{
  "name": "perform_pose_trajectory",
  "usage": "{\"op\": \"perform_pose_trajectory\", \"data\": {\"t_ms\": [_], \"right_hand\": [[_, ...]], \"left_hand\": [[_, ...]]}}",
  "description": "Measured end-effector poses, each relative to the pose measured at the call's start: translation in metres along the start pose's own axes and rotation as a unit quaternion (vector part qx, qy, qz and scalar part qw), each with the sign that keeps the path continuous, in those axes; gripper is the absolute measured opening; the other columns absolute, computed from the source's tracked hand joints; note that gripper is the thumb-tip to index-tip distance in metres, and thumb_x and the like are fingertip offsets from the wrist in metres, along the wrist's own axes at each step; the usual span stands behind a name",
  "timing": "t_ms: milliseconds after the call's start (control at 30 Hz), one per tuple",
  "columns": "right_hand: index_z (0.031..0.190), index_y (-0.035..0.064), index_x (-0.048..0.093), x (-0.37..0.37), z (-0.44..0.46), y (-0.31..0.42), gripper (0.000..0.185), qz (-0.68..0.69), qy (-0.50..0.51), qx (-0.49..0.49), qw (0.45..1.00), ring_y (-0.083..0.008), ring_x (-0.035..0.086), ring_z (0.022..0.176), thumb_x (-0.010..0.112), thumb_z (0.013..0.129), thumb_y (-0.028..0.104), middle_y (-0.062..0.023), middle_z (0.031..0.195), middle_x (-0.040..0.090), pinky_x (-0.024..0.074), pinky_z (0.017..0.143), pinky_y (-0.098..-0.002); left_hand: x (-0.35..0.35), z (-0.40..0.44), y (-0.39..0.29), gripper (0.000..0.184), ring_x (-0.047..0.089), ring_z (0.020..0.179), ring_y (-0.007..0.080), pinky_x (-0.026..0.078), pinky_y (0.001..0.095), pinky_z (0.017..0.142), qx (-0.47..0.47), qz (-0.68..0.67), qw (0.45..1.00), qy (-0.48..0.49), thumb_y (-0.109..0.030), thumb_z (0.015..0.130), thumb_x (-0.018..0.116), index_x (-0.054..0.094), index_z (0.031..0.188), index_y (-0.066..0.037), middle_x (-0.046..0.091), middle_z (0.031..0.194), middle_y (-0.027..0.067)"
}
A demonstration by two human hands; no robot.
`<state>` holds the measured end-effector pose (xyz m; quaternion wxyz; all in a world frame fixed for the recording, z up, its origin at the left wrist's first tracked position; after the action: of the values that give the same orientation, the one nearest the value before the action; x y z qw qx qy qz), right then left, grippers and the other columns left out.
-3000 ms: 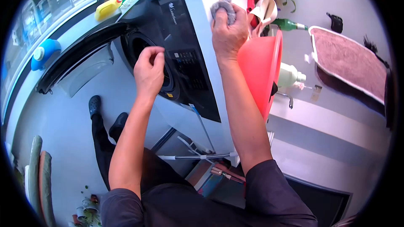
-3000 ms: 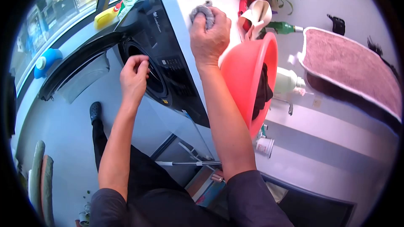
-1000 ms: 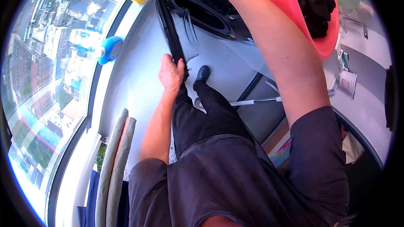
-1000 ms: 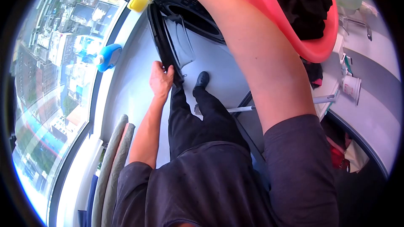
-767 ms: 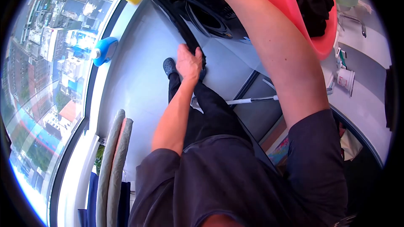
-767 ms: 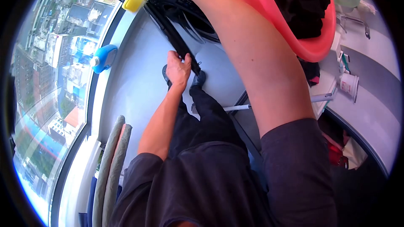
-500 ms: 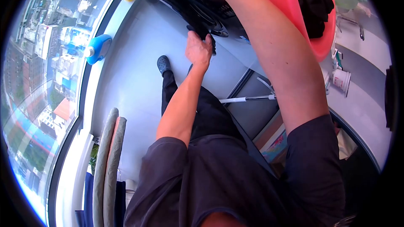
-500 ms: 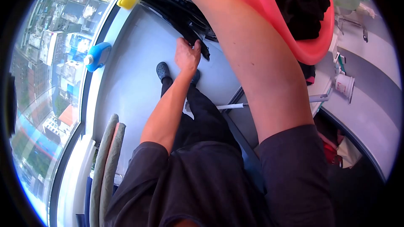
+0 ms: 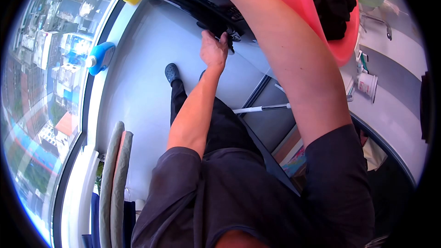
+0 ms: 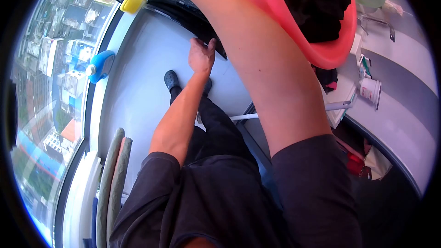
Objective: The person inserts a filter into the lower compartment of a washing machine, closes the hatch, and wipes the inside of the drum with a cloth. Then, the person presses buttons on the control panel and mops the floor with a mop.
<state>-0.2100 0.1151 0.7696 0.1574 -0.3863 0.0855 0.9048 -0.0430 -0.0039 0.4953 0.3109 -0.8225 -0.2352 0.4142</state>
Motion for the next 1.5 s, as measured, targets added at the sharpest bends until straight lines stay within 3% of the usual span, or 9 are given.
{"op": "perform_pose_trajectory", "data": {"t_ms": [367, 533, 700, 767, 967, 1167, 1233, 1433, 1500], "right_hand": [[0.097, 0.0150, 0.063, 0.008, -0.013, 0.006, 0.015, 0.039, -0.019, -0.019, 0.999, -0.0265, 0.064, 0.081, 0.057, 0.090, 0.027, -0.0086, 0.091, 0.064, 0.0480, 0.073, -0.0460], [0.099, 0.0134, 0.067, 0.012, -0.006, -0.003, 0.018, 0.074, 0.001, 0.001, 0.997, -0.0297, 0.065, 0.093, 0.054, 0.087, 0.017, -0.0116, 0.096, 0.068, 0.0527, 0.081, -0.0449], [0.085, 0.0159, 0.067, -0.127, -0.027, 0.057, 0.005, 0.110, -0.099, -0.017, 0.989, -0.0202, 0.065, 0.069, 0.065, 0.084, 0.011, -0.0084, 0.081, 0.068, 0.0521, 0.059, -0.0381], [0.087, 0.0174, 0.068, -0.171, -0.062, 0.070, 0.012, 0.393, -0.082, 0.040, 0.915, -0.0215, 0.062, 0.065, 0.072, 0.082, 0.008, -0.0056, 0.078, 0.065, 0.0521, 0.060, -0.0365], [0.110, 0.0122, 0.067, -0.210, -0.200, 0.112, 0.031, 0.541, 0.356, 0.136, 0.749, -0.0329, 0.066, 0.091, 0.073, 0.083, 0.025, -0.0131, 0.101, 0.065, 0.0534, 0.078, -0.0436], [0.116, 0.0043, 0.064, -0.279, -0.203, 0.065, 0.038, 0.571, 0.218, 0.218, 0.761, -0.0300, 0.064, 0.101, 0.074, 0.082, 0.020, -0.0141, 0.106, 0.064, 0.0497, 0.092, -0.0391], [0.118, 0.0024, 0.061, -0.281, -0.195, 0.038, 0.041, 0.634, 0.164, 0.316, 0.686, -0.0273, 0.063, 0.105, 0.074, 0.084, 0.021, -0.0134, 0.107, 0.064, 0.0480, 0.096, -0.0365], [0.131, 0.0048, 0.053, -0.311, -0.177, 0.018, 0.053, 0.601, 0.166, 0.221, 0.750, -0.0281, 0.059, 0.114, 0.071, 0.086, 0.026, -0.0166, 0.121, 0.058, 0.0457, 0.099, -0.0368], [0.133, 0.0051, 0.053, -0.325, -0.174, 0.018, 0.055, 0.495, 0.187, 0.150, 0.835, -0.0316, 0.057, 0.116, 0.071, 0.087, 0.030, -0.0174, 0.122, 0.058, 0.0451, 0.100, -0.0387]], "left_hand": [[-0.040, -0.044, 0.053, 0.041, 0.068, 0.095, 0.0346, 0.052, 0.0408, 0.084, 0.087, 0.013, 0.990, 0.109, -0.036, 0.088, 0.068, 0.062, 0.111, -0.003, 0.070, 0.106, 0.0185], [-0.125, -0.102, 0.196, 0.030, 0.068, 0.086, 0.0269, 0.054, 0.0364, 0.077, 0.023, 0.068, 0.990, 0.125, -0.028, 0.090, 0.067, 0.065, 0.103, 0.000, 0.069, 0.087, 0.0142], [-0.220, -0.178, 0.254, 0.029, 0.066, 0.081, 0.0193, 0.055, 0.0323, 0.070, -0.205, -0.136, 0.962, 0.117, -0.026, 0.095, 0.062, 0.063, 0.111, -0.002, 0.067, 0.100, 0.0124], [-0.243, -0.205, 0.214, 0.035, 0.066, 0.089, 0.0192, 0.054, 0.0319, 0.076, -0.249, -0.183, 0.947, 0.086, -0.033, 0.098, 0.057, 0.060, 0.116, -0.003, 0.066, 0.107, 0.0116], [-0.233, -0.239, 0.047, 0.072, 0.042, 0.133, 0.0385, 0.036, 0.0608, 0.107, -0.173, -0.513, 0.808, 0.233, -0.069, 0.094, 0.045, 0.042, 0.143, -0.016, 0.049, 0.141, 0.0115], [-0.183, -0.264, -0.059, 0.071, 0.048, 0.132, 0.0265, 0.037, 0.0493, 0.109, -0.105, -0.544, 0.724, 0.412, -0.068, 0.096, 0.038, 0.043, 0.145, -0.017, 0.052, 0.139, 0.0059], [-0.179, -0.276, -0.087, 0.070, 0.046, 0.134, 0.0271, 0.036, 0.0498, 0.111, -0.077, -0.522, 0.731, 0.433, -0.067, 0.097, 0.037, 0.040, 0.147, -0.018, 0.050, 0.142, 0.0052], [-0.160, -0.282, -0.132, 0.063, 0.043, 0.137, 0.0268, 0.036, 0.0482, 0.113, -0.022, -0.536, 0.716, 0.447, -0.057, 0.100, 0.040, 0.036, 0.149, -0.017, 0.043, 0.148, 0.0048], [-0.154, -0.263, -0.123, 0.057, 0.049, 0.132, 0.0265, 0.039, 0.0465, 0.111, -0.006, -0.537, 0.728, 0.425, -0.050, 0.102, 0.040, 0.040, 0.146, -0.014, 0.049, 0.143, 0.0075]]}}
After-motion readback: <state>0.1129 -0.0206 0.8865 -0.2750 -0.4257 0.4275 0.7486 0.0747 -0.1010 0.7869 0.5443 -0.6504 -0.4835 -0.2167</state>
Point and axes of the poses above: each hand's wrist, its own z-axis towards the middle knuckle, its own x-axis out of the palm, y = z × x, the point moved 9 cm from there along z, towards the middle knuckle
